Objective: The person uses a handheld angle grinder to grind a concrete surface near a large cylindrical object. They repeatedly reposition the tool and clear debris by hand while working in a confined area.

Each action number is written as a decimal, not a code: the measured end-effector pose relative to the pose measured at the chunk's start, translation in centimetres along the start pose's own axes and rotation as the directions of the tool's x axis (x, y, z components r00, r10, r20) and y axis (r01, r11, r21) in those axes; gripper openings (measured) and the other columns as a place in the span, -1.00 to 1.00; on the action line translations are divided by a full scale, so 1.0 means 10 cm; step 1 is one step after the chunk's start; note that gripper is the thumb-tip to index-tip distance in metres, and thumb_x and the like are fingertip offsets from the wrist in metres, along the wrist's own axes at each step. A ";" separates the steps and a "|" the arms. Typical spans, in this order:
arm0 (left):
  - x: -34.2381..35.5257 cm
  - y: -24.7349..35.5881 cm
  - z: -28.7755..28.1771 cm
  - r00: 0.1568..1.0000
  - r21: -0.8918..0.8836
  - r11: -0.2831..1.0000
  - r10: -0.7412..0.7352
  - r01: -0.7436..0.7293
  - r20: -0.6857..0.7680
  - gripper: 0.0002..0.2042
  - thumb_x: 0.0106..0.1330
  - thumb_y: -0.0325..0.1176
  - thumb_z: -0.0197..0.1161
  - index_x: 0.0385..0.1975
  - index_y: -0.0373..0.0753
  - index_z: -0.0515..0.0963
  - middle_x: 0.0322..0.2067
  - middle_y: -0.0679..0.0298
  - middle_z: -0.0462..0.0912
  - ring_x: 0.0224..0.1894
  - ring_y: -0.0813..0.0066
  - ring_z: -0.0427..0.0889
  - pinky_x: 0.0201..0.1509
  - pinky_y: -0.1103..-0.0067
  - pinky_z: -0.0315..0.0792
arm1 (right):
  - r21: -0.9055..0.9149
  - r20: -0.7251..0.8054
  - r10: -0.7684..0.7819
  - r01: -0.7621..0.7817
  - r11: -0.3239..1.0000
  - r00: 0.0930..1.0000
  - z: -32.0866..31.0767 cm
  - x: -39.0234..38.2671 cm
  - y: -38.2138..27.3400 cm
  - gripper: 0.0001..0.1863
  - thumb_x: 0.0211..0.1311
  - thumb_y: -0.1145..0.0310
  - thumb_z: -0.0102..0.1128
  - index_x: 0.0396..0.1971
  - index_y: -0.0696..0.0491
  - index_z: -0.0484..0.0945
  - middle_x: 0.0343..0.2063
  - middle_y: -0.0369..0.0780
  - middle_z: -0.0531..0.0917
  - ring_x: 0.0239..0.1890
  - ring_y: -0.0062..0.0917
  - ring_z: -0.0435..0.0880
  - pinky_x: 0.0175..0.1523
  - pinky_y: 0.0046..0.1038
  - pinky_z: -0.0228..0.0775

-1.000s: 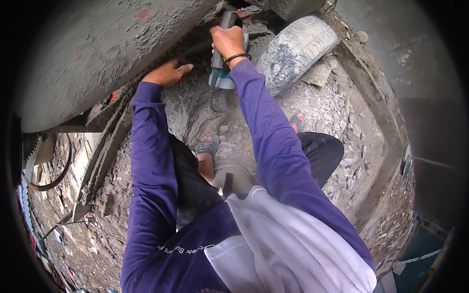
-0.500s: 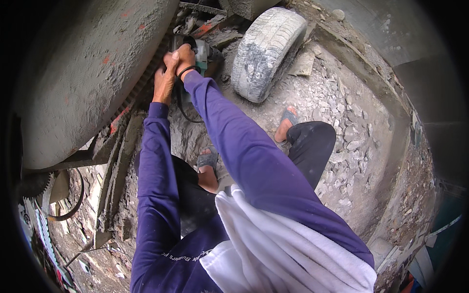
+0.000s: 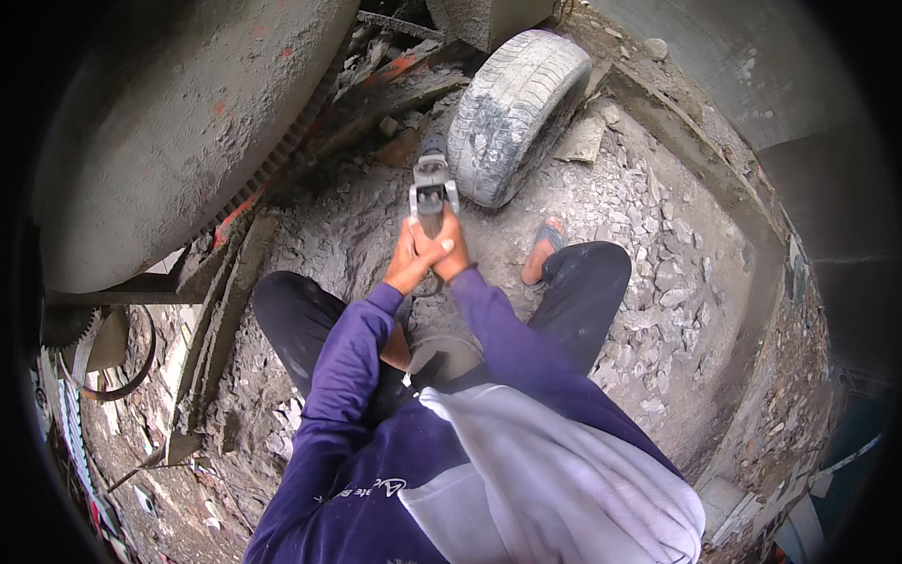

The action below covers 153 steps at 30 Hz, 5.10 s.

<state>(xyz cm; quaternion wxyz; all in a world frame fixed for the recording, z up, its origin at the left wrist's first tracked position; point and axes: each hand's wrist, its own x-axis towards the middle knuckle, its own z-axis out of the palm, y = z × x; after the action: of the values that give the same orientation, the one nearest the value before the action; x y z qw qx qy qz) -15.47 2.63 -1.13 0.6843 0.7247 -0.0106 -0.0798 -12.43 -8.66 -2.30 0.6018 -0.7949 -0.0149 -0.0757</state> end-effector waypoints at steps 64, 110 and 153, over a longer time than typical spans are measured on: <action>1.74 1.67 -0.88 0.980 -0.584 0.809 0.049 0.073 0.191 -0.13 0.42 0.44 0.13 0.44 -0.21 0.33 0.30 -0.02 0.52 0.36 0.09 0.55 0.46 -0.06 0.36 | 0.052 0.297 0.448 -0.483 0.874 0.843 -0.15 4.51 -2.03 -0.71 0.49 0.25 0.19 -0.44 0.07 0.45 -0.68 -0.20 0.51 -0.67 -0.32 0.51 -0.49 -0.19 0.56; 3.19 1.61 -0.76 0.997 -0.706 0.705 0.013 -0.064 -0.078 -0.34 0.36 0.45 0.19 0.07 -0.06 0.60 -0.29 0.36 0.70 -0.41 0.53 0.66 -0.50 0.59 0.59 | 0.437 -0.078 0.358 -0.291 0.851 0.930 -0.07 4.77 -1.38 -0.83 0.27 0.32 0.24 -0.34 0.11 0.53 -0.57 -0.17 0.55 -0.62 -0.34 0.52 -0.49 -0.21 0.42; 3.14 0.77 -0.85 0.999 -0.704 0.709 -0.034 0.036 0.017 -0.32 0.33 0.52 0.15 0.15 0.09 0.60 -0.13 0.45 0.74 -0.14 0.55 0.68 -0.25 0.50 0.58 | 0.554 -0.039 0.415 -0.326 0.766 0.909 0.17 4.94 -1.04 -0.73 0.31 0.33 0.02 -0.11 0.16 0.52 -0.31 -0.10 0.61 -0.34 -0.23 0.64 -0.28 -0.07 0.55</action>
<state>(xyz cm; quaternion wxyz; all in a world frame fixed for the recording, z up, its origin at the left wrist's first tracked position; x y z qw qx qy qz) 17.31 6.70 3.78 0.9072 0.4091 0.0335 -0.0919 35.39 -7.51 14.06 0.8015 -0.5732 0.1702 -0.0108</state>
